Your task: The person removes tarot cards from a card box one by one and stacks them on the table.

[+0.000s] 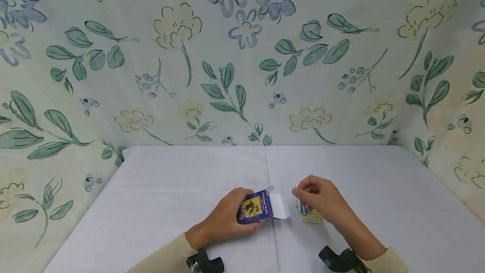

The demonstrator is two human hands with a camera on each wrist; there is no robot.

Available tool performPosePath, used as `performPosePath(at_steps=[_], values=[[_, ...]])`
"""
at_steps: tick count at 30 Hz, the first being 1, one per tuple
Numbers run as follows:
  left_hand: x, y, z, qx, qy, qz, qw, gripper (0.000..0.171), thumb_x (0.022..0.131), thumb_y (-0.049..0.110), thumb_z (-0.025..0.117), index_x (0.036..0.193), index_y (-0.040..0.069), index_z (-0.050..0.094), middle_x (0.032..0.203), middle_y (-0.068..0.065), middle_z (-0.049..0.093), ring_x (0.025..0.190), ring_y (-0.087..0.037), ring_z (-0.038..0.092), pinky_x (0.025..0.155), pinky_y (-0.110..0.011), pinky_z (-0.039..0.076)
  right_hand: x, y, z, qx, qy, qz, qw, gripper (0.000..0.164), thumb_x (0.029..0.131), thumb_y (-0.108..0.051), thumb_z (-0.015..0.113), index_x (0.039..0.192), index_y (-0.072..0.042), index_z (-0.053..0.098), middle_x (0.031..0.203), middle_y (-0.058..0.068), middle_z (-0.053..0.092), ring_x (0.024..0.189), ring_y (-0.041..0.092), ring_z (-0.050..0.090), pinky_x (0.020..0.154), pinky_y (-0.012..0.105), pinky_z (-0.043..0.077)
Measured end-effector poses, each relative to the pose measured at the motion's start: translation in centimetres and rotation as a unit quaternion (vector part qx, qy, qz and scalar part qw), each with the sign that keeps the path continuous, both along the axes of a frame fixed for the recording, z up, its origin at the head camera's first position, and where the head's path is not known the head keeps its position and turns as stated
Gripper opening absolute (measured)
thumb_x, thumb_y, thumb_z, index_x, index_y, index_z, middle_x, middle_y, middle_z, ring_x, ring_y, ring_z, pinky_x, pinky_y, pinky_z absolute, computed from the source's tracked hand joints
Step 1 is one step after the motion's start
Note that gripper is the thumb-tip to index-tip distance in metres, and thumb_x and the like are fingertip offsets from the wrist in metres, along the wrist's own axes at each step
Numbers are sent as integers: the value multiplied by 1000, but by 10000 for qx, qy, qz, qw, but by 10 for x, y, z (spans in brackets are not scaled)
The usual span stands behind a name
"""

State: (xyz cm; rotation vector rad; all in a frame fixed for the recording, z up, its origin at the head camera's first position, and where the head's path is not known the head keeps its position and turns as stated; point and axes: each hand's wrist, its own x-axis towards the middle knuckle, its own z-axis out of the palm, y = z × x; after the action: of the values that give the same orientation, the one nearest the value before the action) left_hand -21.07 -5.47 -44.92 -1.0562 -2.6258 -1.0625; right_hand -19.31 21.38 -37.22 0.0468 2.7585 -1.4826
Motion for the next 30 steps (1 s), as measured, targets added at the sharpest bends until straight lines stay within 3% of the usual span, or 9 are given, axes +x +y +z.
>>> performPosePath(at_steps=[18,30], values=[[2,1,1,-62,-47,28,10000,72,79,56,70,135,21,42,116,10,51,97,-4,48,82,-23,46,12,-27,0,-225,-323,300,9988,19,83,-20,75,89,-8,63,71,5,60,62,23,56,53,30,49],[2,1,3,-17,43,-51,10000,72,79,55,71,135,20,43,115,9,52,98,-4,48,83,-23,46,13,-31,-8,-185,-381,765,9962,19,84,-20,75,90,-7,63,73,4,62,63,19,56,50,31,49]])
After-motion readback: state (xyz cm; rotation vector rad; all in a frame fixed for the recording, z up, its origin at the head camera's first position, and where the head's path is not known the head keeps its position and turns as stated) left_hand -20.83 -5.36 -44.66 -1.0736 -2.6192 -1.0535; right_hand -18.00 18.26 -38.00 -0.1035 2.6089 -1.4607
